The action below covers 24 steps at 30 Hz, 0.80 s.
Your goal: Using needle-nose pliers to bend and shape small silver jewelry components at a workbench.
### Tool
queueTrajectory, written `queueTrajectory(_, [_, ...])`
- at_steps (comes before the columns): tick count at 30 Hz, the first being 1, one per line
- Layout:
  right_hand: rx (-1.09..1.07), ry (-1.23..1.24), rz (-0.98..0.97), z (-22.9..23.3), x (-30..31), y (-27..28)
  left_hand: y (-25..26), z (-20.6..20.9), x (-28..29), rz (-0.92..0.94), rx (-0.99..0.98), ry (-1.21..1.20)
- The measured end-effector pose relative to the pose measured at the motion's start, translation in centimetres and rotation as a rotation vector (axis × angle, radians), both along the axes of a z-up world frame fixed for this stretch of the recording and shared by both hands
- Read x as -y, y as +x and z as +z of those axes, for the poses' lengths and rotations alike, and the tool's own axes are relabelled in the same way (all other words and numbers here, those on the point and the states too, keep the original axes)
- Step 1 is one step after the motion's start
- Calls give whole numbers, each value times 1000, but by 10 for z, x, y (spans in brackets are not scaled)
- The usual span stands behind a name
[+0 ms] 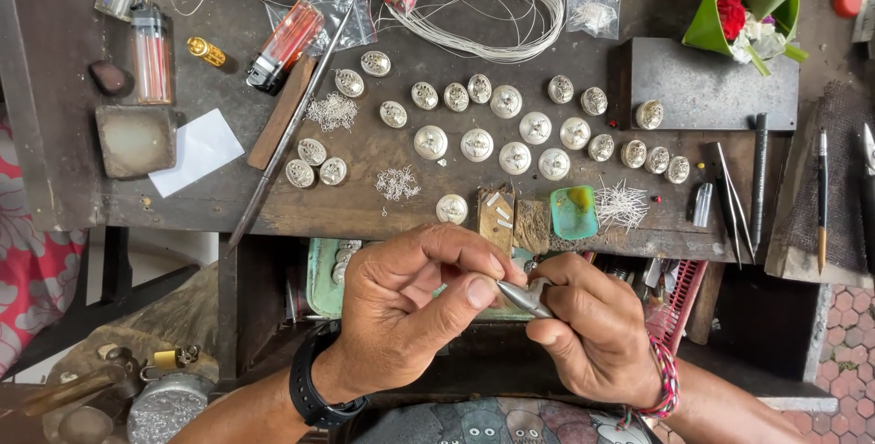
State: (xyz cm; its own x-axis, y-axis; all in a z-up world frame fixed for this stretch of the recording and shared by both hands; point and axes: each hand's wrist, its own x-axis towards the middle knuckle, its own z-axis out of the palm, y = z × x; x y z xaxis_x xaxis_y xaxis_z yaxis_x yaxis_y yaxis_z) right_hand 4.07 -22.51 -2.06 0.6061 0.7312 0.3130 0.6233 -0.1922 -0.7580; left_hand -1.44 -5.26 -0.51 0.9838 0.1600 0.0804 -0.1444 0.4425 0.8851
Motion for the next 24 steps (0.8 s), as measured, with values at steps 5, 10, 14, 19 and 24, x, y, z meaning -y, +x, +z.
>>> queueTrajectory(5, [248, -111, -109, -10, 5, -7, 0, 3, 0, 29, 28, 81])
queueTrajectory(10, [383, -161, -191, -8, 3, -9, 1, 6, -3, 60, 76, 176])
queueTrajectory(14, [-136, 44, 69, 8, -6, 3, 1, 9, -9, 25, 46, 226])
queueTrajectory(19, [-599, 117, 318, 19, -4, 13, 2, 10, -13, -20, 41, 246])
queueTrajectory(24, [-879, 97, 327, 14, 5, 14, 2, 9, -13, -58, 14, 222])
